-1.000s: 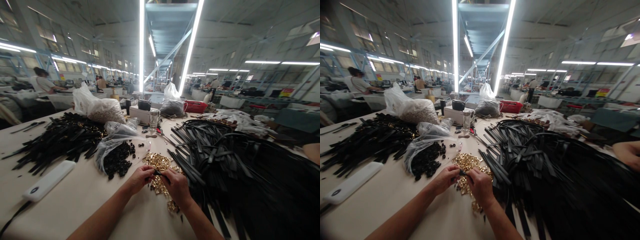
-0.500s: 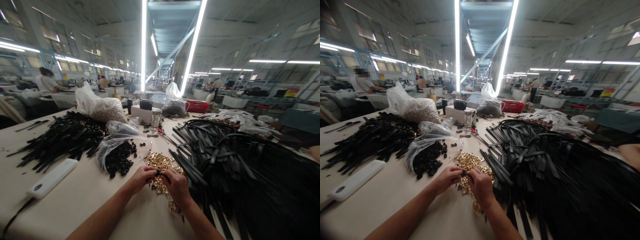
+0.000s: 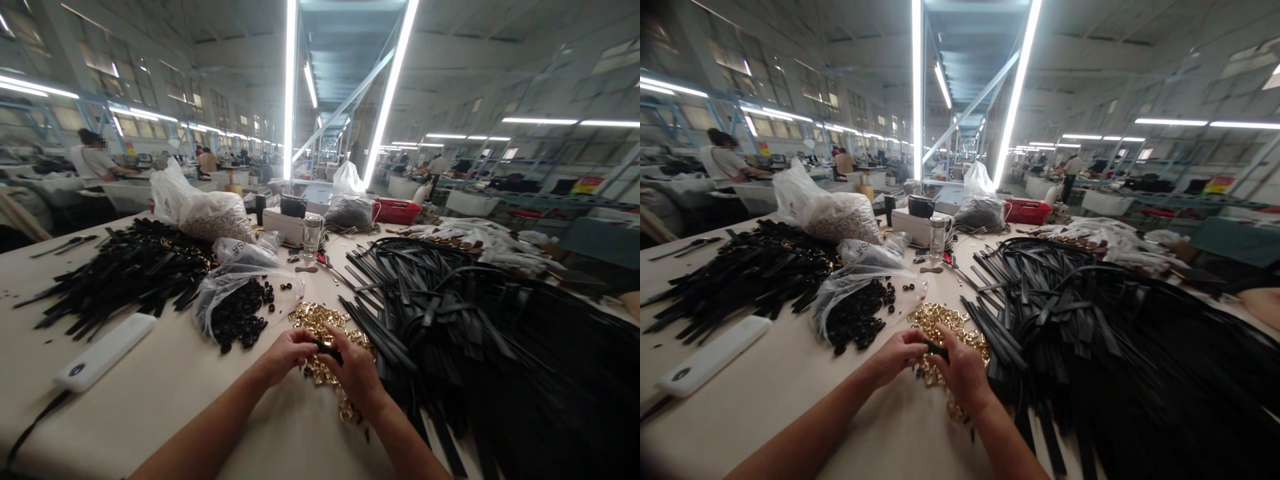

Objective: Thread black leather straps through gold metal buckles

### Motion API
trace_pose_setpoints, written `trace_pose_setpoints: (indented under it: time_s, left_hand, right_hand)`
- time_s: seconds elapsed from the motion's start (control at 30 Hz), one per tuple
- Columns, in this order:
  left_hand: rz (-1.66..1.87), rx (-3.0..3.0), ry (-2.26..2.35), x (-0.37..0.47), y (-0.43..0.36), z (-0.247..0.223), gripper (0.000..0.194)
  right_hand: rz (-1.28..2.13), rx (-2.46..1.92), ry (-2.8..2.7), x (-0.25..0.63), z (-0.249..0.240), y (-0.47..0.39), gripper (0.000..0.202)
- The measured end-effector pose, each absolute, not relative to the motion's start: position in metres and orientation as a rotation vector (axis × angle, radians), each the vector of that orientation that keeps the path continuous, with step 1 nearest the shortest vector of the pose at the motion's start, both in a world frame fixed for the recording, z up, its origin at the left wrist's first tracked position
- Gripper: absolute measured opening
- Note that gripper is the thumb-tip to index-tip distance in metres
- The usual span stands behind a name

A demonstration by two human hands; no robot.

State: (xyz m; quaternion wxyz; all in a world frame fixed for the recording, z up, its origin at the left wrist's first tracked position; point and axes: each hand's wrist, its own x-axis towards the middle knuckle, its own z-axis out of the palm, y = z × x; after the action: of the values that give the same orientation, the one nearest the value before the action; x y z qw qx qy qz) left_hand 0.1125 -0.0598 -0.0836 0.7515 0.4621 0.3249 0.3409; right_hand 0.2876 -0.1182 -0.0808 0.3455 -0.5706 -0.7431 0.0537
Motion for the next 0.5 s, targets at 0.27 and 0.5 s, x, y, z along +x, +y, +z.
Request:
trace_pose_setpoints:
  time_s: [0.27,0.5]
  left_hand:
    - [0.586,1.389,0.786,0.113,-0.063,-0.081,0.024]
    - [0.651,1.58,0.87,0.107,-0.053,-0.089,0.039]
  right_hand:
    - [0.183,-1.41,-2.085,0.281,-0.076,-0.122,0.029]
    - [-0.034,-1.678,-2.12,0.285,-0.071,-0.122,0.011]
